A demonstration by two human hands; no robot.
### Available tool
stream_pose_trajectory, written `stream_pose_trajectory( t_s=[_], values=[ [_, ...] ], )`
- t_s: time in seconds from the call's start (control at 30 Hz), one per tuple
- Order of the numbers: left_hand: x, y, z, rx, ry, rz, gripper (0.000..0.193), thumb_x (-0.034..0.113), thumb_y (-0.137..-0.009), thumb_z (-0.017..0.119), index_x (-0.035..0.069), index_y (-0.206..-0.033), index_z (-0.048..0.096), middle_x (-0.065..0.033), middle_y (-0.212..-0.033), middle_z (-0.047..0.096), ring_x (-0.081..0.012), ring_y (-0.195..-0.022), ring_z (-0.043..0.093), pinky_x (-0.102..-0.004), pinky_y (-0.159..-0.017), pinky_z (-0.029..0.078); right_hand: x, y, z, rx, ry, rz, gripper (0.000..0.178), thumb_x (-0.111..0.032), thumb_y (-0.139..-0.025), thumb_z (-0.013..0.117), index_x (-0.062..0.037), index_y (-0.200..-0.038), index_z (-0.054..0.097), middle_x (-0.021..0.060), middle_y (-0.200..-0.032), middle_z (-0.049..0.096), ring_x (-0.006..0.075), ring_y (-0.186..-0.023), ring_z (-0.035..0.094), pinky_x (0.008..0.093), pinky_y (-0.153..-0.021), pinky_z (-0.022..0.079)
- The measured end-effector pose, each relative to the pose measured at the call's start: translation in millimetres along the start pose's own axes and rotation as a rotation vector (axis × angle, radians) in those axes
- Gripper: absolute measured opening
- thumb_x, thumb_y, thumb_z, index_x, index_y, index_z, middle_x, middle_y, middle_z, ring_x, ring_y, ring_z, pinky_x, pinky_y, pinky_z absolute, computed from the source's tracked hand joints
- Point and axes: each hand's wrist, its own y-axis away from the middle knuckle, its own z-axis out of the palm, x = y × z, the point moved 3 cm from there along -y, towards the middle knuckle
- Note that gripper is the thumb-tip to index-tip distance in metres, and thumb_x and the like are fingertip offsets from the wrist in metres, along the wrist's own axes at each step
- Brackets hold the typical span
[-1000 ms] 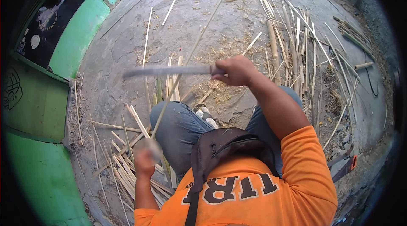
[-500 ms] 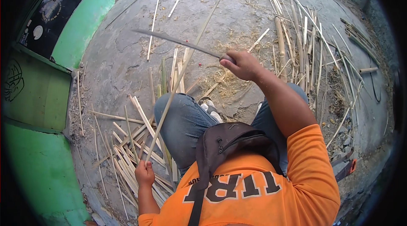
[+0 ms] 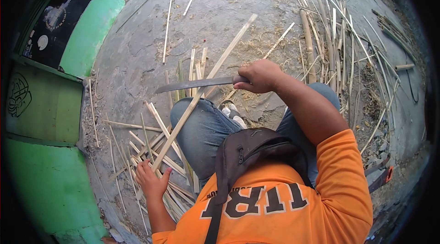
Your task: The person strips layers from thin bamboo stalks using a large blade and then gathers more bamboo stalks from the ground.
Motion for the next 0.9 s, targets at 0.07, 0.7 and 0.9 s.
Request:
stream_pose_trajectory(
  t_s=[0.07, 0.7, 0.9],
  values=[
    [27.0, -19.3, -24.5, 0.106, 0.039, 0.065, 0.072, 0.05, -0.08, 0.085, 0.008, -0.132, 0.057, -0.0146, -0.125, 0.062, -0.0367, -0.129, 0.052, -0.0608, -0.107, 0.034, -3.8, 0.2, 9.2, -0.048, 0.03, -0.042, 0.055, -0.067, -0.097, 0.058, -0.0142, -0.1, 0.073, 0.0152, -0.085, 0.074, 0.041, -0.084, 0.073, 0.0526, -0.073, 0.057],
    [20.0, 22.5, 65.2, -0.179, 0.542, -0.145, 0.06, 0.047, -0.111, 0.042, 0.0, -0.078, 0.06, -0.0242, -0.065, 0.058, -0.0509, -0.067, 0.06, -0.0544, -0.059, 0.042, -23.9, 11.4, -3.7, 0.06, -0.092, -0.183, 0.055, -0.066, -0.097, 0.059, -0.0123, -0.093, 0.071, 0.0185, -0.077, 0.07, 0.0424, -0.077, 0.071, 0.0534, -0.068, 0.055],
    [23.3, 21.8, 78.9, -0.085, 0.517, -0.125, 0.057, 0.044, -0.111, 0.04, 0.001, -0.082, 0.064, -0.0241, -0.067, 0.06, -0.05, -0.067, 0.061, -0.0555, -0.061, 0.044, -1.5, 3.9, 6.6, 0.0, -0.163, -0.055, 0.054, -0.064, -0.098, 0.058, -0.0119, -0.095, 0.07, 0.0188, -0.08, 0.071, 0.0427, -0.079, 0.07, 0.0541, -0.07, 0.054]
  ],
)
